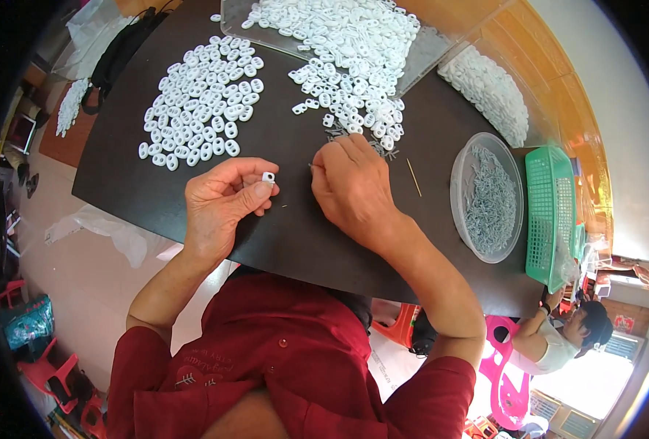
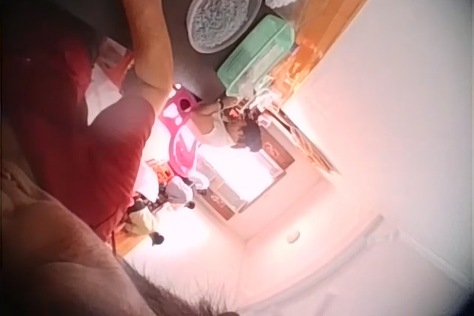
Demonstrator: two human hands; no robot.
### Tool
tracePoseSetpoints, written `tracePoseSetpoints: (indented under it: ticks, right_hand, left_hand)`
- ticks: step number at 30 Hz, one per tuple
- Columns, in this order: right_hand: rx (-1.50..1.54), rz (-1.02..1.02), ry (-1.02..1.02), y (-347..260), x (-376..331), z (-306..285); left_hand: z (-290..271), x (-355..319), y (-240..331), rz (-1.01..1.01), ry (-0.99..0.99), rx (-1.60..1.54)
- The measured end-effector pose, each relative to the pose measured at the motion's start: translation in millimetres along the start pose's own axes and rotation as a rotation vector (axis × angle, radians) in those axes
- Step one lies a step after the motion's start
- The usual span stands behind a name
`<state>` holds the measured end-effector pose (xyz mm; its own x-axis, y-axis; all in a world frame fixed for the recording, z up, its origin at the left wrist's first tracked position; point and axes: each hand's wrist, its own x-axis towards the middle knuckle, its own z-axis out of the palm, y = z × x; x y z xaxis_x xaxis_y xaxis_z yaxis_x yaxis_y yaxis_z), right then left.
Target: The person assembles small white plastic components by hand, inserting metal clips into them.
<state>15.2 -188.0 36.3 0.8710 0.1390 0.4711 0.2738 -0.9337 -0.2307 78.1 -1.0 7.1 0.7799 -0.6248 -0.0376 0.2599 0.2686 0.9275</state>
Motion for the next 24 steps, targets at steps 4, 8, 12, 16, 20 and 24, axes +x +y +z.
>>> tracePoseSetpoints:
  ticks: [4, 8, 12, 16, 20, 24]
  right_hand:
    - [0.248, 0.209, -0.073, -24.7, 2.2, -13.1]
    - [0.338, 0.255, -0.100, -34.9, 1.6, -10.5]
    - [0.351, 0.286, -0.082, -40.8, 0.4, -8.9]
    - [0.395, 0.380, 0.009, -47.8, -2.8, -6.5]
    - [0.647, 0.641, 0.100, -54.2, -4.7, -8.5]
    - [0.804, 0.726, 0.176, -49.5, -8.1, -12.8]
  left_hand:
    - [3.5, 0.0, -0.9, -0.028, -0.014, -0.025]
    - [15.3, -3.4, -2.3, 0.061, 0.013, -0.054]
    - [21.8, -5.1, -10.9, 0.180, 0.058, -0.055]
    - [28.6, -5.1, -14.7, 0.190, 0.083, -0.177]
    - [28.5, -5.2, -7.5, 0.108, 0.070, -0.213]
    - [26.2, -3.2, -1.7, 0.033, 0.062, -0.252]
